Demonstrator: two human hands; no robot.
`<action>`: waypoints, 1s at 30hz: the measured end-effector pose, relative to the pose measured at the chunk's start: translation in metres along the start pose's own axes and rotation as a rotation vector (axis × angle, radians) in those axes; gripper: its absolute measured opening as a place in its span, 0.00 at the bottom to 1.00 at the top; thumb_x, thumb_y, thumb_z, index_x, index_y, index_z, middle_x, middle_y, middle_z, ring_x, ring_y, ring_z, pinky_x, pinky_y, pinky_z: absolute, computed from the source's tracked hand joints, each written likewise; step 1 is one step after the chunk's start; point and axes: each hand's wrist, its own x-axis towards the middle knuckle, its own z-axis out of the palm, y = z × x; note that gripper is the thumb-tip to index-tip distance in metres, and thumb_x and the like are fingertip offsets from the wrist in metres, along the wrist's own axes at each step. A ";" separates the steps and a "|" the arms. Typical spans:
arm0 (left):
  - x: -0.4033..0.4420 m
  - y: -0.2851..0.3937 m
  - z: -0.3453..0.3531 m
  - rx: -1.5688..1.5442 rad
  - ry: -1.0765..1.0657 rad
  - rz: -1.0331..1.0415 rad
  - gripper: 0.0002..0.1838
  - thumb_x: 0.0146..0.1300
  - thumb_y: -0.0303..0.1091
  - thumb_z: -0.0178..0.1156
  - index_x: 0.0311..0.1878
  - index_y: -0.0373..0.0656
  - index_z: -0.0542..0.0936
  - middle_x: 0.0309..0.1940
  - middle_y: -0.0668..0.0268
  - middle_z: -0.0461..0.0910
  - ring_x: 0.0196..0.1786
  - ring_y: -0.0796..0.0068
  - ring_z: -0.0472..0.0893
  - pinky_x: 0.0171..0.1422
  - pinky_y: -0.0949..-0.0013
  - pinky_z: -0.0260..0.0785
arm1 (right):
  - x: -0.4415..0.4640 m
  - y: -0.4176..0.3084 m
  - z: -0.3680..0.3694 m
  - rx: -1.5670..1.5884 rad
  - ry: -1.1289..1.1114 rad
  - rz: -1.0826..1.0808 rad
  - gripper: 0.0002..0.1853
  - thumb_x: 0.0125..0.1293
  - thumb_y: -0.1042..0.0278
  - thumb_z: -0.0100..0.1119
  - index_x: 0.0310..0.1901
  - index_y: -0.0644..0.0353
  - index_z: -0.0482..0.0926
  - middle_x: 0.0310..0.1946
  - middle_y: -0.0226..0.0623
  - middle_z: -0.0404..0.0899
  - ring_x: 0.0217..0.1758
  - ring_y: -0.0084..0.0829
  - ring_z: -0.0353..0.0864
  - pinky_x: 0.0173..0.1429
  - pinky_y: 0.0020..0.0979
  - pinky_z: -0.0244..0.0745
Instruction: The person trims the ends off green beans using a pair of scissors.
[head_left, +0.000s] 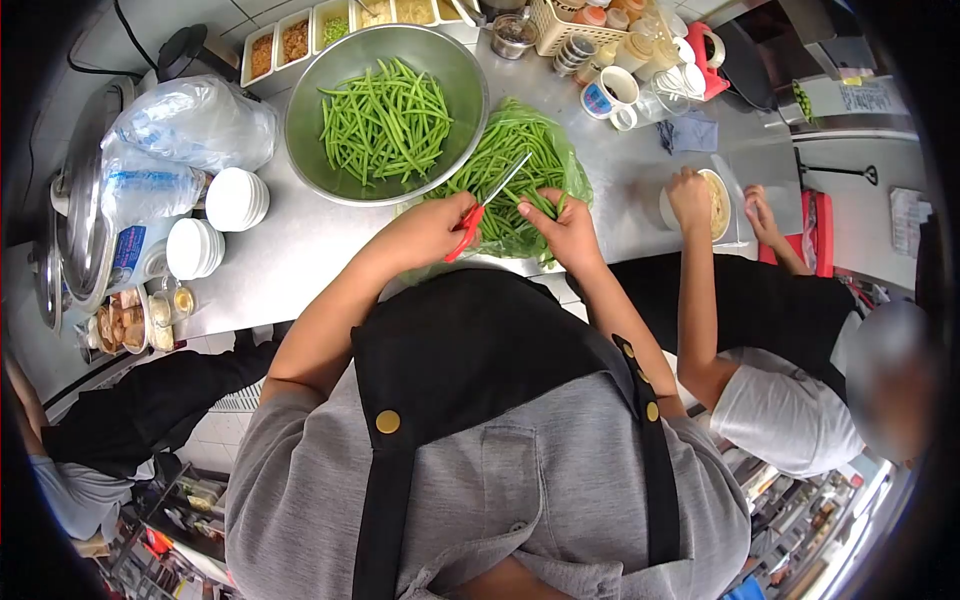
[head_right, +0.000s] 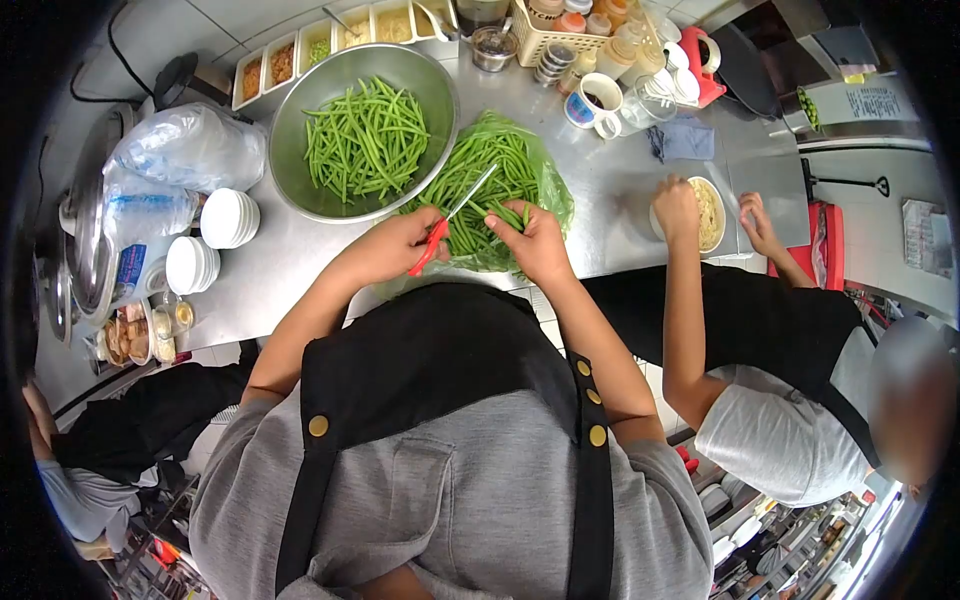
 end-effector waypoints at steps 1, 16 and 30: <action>0.001 -0.001 0.001 -0.088 -0.044 -0.026 0.15 0.71 0.38 0.61 0.51 0.38 0.74 0.36 0.57 0.86 0.41 0.65 0.87 0.46 0.66 0.75 | 0.001 0.001 -0.001 -0.027 -0.035 0.012 0.15 0.71 0.66 0.69 0.52 0.69 0.83 0.40 0.34 0.88 0.43 0.17 0.80 0.51 0.24 0.75; -0.008 0.034 0.007 0.178 -0.064 -0.116 0.29 0.66 0.47 0.66 0.58 0.39 0.65 0.47 0.48 0.84 0.53 0.49 0.85 0.58 0.58 0.75 | 0.003 -0.029 0.004 1.322 0.102 0.271 0.08 0.77 0.65 0.58 0.49 0.61 0.77 0.42 0.35 0.79 0.42 0.27 0.81 0.47 0.24 0.82; 0.003 0.021 0.017 -0.273 0.057 0.120 0.23 0.70 0.44 0.65 0.53 0.36 0.69 0.46 0.50 0.85 0.49 0.57 0.87 0.53 0.59 0.77 | 0.000 -0.015 0.015 1.732 -0.061 0.375 0.08 0.80 0.68 0.51 0.53 0.61 0.73 0.46 0.40 0.76 0.45 0.31 0.80 0.50 0.26 0.84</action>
